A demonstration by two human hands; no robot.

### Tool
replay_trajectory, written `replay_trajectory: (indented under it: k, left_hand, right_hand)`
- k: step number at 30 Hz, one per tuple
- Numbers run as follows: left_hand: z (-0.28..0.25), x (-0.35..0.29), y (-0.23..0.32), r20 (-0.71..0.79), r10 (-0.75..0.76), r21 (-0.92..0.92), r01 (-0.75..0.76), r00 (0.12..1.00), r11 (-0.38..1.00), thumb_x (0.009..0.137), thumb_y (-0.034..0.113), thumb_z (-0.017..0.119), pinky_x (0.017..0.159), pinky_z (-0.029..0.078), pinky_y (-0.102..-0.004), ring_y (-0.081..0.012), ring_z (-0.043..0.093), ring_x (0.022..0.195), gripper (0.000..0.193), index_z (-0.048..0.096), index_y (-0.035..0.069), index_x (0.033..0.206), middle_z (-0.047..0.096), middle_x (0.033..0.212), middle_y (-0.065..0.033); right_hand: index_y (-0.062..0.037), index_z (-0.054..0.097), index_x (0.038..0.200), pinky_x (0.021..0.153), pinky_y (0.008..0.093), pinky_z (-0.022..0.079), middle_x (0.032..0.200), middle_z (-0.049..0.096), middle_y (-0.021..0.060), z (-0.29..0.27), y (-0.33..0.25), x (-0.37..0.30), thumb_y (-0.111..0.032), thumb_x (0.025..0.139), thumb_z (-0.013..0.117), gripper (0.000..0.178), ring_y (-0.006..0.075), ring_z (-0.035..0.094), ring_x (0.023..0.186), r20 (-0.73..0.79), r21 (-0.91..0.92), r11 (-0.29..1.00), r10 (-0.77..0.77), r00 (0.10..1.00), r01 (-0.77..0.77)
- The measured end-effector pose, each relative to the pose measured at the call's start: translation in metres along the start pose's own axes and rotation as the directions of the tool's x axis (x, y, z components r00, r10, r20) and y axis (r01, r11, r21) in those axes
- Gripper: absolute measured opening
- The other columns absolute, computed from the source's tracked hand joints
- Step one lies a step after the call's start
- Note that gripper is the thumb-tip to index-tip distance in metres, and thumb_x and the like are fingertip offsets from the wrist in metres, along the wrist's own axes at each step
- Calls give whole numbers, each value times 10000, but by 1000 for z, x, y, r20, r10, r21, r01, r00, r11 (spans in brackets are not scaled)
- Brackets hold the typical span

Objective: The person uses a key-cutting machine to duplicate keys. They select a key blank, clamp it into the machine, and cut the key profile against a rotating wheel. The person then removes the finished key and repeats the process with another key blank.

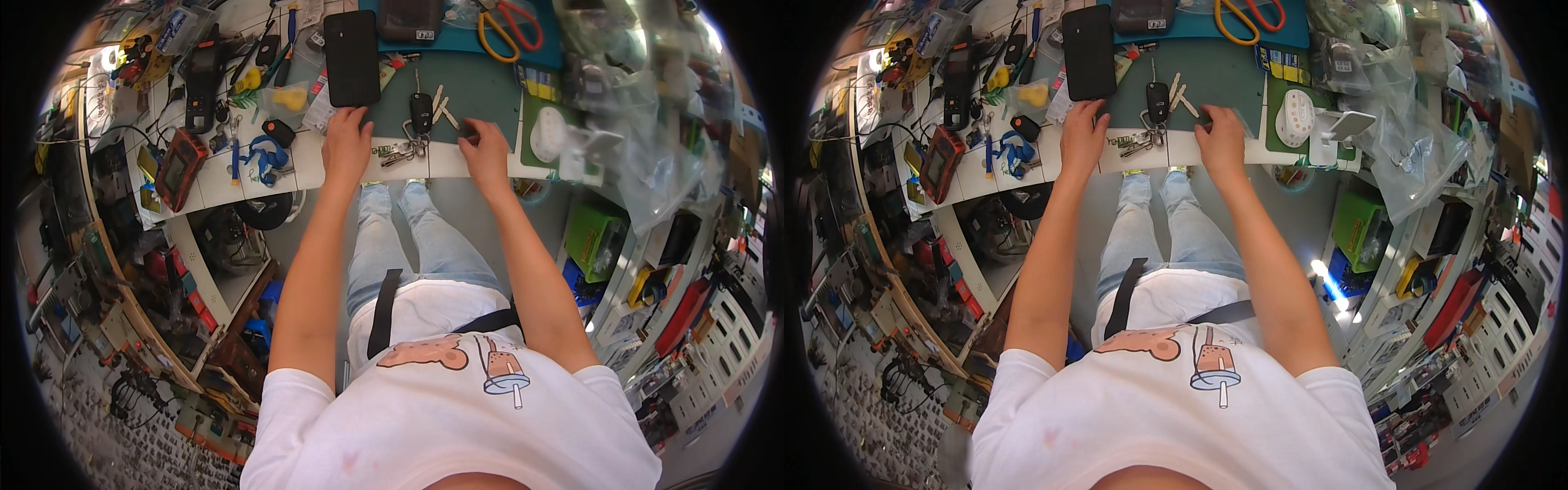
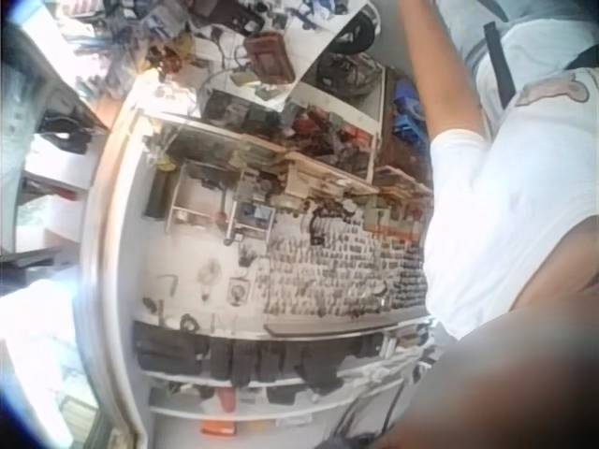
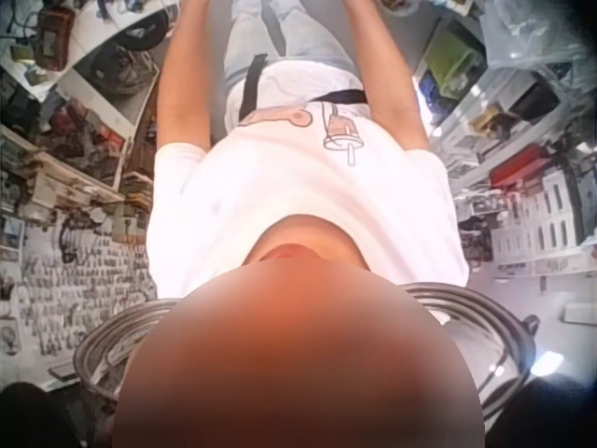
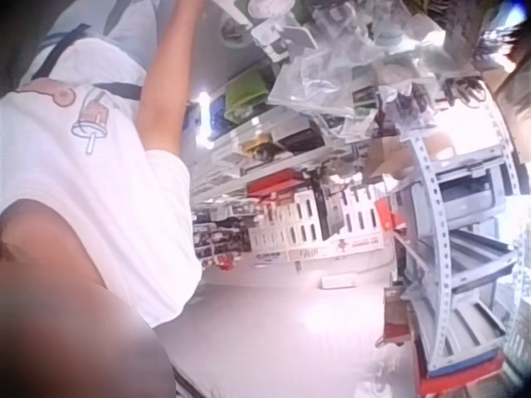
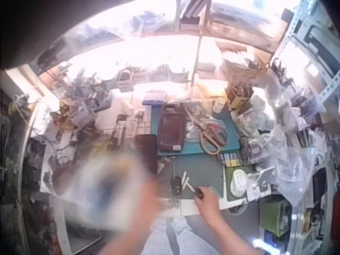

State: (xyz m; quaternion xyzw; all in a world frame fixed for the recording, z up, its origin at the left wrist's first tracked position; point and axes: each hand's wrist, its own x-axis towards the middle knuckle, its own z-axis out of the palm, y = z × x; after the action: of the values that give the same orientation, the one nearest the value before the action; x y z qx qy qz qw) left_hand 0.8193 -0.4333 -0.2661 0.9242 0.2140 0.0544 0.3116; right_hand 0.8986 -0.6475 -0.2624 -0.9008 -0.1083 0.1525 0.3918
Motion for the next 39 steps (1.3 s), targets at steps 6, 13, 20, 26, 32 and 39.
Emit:
replay_trajectory:
  k: [6, 13, 20, 26, 32, 39]
  left_hand:
    - [-17, 9, 2, 60, -72, 85, 67, 996, 994, 773, 187, 619, 831, 405, -368, -272, 499, 997, 270, 602, 89, 1024, 538, 1057, -87]
    - [15, 29, -10, -54, 451, 448, -382, 891, 808, 709, 190, 651, 990, 257, -479, -200, 346, 1224, 506, 520, 319, 1180, 377, 1312, -11]
    - [-5, 65, -65, 21, 563, 685, -423, 826, 594, 728, -28, 509, 994, 252, -500, -181, 307, 1264, 733, 389, 451, 1270, 299, 1395, 33]
    - [-42, 82, -58, -6, 485, 815, -276, 875, 509, 798, 82, 544, 1000, 230, -487, -184, 345, 1239, 595, 400, 409, 1275, 309, 1389, 23]
    - [-36, -14, -46, 81, 540, 372, -528, 837, 763, 790, 195, 581, 1029, 179, -497, -165, 285, 1283, 493, 463, 330, 1250, 349, 1368, 5]
    - [-77, 2, -147, 102, 451, 579, -422, 887, 698, 767, 273, 600, 1032, 179, -495, -170, 298, 1265, 496, 467, 314, 1243, 363, 1351, 48]
  right_hand:
    - [-82, 564, 1088, 793, 356, 429, 1061, 518, 90, -10, -18, -3, -94, 710, 657, 389, 244, 519, 946, 4, -307, 948, -88, 996, 85]
    - [-159, 521, 1177, 1002, 473, 244, 1257, 423, 106, -11, 17, -21, -107, 759, 604, 430, 277, 353, 1198, 30, -533, 789, -343, 939, 306]
    - [-112, 489, 1206, 955, 391, 358, 1269, 411, 154, -31, 47, 25, 6, 772, 516, 451, 338, 402, 1154, 17, -565, 740, -430, 903, 364]
    - [-94, 480, 1214, 952, 393, 358, 1257, 418, 154, -31, -16, 27, -2, 758, 582, 476, 340, 420, 1127, -13, -450, 779, -495, 869, 437]
    - [-95, 495, 1205, 966, 384, 347, 1298, 391, 151, 37, -81, -29, -6, 737, 598, 487, 330, 391, 1175, 240, -50, 854, -493, 836, 518]
    - [-93, 453, 1237, 1033, 440, 248, 1356, 335, 133, 127, -100, -5, -106, 756, 585, 499, 305, 314, 1248, 435, -199, 698, -566, 700, 688]
